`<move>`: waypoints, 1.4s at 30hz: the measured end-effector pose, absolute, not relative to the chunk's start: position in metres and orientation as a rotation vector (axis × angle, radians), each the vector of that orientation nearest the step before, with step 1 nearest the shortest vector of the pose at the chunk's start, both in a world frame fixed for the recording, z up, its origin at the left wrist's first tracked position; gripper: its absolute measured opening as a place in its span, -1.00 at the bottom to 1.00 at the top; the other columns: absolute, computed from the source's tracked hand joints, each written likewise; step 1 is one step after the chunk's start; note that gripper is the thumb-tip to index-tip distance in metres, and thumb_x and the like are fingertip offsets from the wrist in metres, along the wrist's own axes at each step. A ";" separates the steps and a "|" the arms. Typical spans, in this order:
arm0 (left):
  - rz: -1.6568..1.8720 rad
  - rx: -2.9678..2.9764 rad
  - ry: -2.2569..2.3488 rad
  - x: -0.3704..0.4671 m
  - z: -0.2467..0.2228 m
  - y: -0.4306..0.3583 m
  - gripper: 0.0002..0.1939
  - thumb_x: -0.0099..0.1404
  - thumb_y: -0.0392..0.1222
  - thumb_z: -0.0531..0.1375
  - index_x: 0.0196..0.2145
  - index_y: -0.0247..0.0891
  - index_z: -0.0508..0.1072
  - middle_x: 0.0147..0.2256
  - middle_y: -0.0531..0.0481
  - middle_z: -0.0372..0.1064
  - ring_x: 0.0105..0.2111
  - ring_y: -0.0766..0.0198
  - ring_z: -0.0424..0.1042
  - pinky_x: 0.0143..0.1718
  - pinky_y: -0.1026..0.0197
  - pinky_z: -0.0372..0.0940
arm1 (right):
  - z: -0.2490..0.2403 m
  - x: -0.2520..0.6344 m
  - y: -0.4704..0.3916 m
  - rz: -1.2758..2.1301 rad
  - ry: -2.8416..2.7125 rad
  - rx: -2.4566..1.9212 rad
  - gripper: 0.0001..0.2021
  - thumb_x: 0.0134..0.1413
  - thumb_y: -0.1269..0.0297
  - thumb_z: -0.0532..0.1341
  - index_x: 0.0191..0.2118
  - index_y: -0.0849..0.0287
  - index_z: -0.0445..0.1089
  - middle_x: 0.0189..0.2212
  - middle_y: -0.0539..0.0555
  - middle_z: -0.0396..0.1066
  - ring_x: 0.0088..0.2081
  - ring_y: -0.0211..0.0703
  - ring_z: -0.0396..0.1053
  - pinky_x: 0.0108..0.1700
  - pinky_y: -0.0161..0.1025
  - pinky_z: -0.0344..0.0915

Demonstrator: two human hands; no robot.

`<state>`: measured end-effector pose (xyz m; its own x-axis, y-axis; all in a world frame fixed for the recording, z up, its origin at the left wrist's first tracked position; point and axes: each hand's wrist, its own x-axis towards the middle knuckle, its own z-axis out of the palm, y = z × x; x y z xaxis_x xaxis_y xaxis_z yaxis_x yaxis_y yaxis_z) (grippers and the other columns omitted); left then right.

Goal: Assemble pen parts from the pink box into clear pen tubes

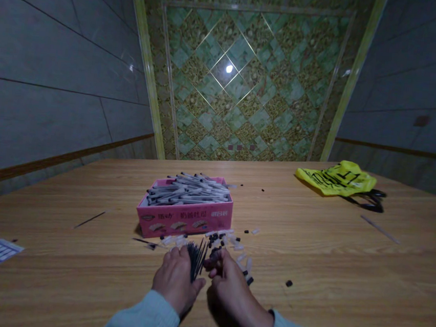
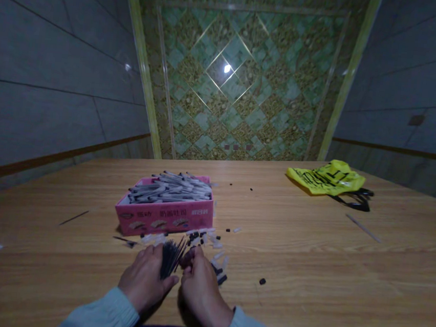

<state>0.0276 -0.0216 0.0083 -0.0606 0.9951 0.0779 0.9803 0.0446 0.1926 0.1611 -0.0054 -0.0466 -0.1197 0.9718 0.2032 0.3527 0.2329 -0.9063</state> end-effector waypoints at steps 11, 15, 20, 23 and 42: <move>0.264 2.125 2.216 0.030 0.007 -0.019 -0.50 0.04 -0.41 0.11 -0.01 -0.45 0.27 -0.10 -0.33 0.34 -0.05 0.00 0.31 -0.05 0.14 0.13 | -0.047 0.164 -0.008 0.888 -1.642 -1.269 -0.65 -0.24 0.60 0.02 -0.25 0.15 0.24 -0.29 0.06 0.39 -0.26 -0.20 0.35 -0.21 -0.29 0.20; 0.171 2.141 2.244 0.022 0.009 -0.018 -0.56 0.00 -0.47 0.09 -0.10 -0.45 0.32 -0.16 -0.35 0.38 -0.13 0.01 0.37 -0.13 0.13 0.18 | -0.046 0.163 -0.008 0.879 -1.658 -1.281 -0.66 -0.22 0.61 0.02 -0.25 0.16 0.23 -0.30 0.07 0.40 -0.26 -0.18 0.36 -0.21 -0.28 0.20; 0.129 2.135 2.277 0.011 0.005 -0.017 -0.65 0.00 -0.49 0.07 -0.20 -0.45 0.38 -0.25 -0.36 0.44 -0.18 0.01 0.42 -0.17 0.12 0.21 | -0.042 0.163 -0.011 0.860 -1.659 -1.248 -0.63 -0.19 0.62 0.01 -0.18 0.18 0.19 -0.28 0.09 0.40 -0.23 -0.17 0.36 -0.17 -0.26 0.22; 0.118 2.134 2.285 0.005 0.002 -0.017 -0.68 0.03 -0.48 0.04 -0.23 -0.45 0.41 -0.26 -0.36 0.45 -0.20 -0.02 0.43 -0.19 0.10 0.22 | -0.038 0.163 -0.012 0.869 -1.656 -1.235 -0.65 -0.12 0.58 0.02 -0.14 0.19 0.17 -0.28 0.09 0.40 -0.22 -0.17 0.37 -0.15 -0.25 0.22; 0.090 2.194 2.272 -0.070 0.019 -0.026 -0.52 0.09 -0.36 0.07 0.01 -0.22 0.28 -0.26 -0.20 0.49 -0.22 0.03 0.45 -0.24 0.13 0.20 | -0.042 0.168 -0.009 0.848 -1.748 -1.233 -0.65 -0.03 0.44 0.03 -0.05 0.17 0.13 -0.22 0.11 0.40 -0.19 -0.14 0.38 -0.15 -0.24 0.23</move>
<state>-0.0700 -0.0262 0.0191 -0.0358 0.9980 0.0526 0.9990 0.0343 0.0283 0.1682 -0.0092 -0.0424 -0.1883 0.9532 0.2366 0.4043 0.2948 -0.8658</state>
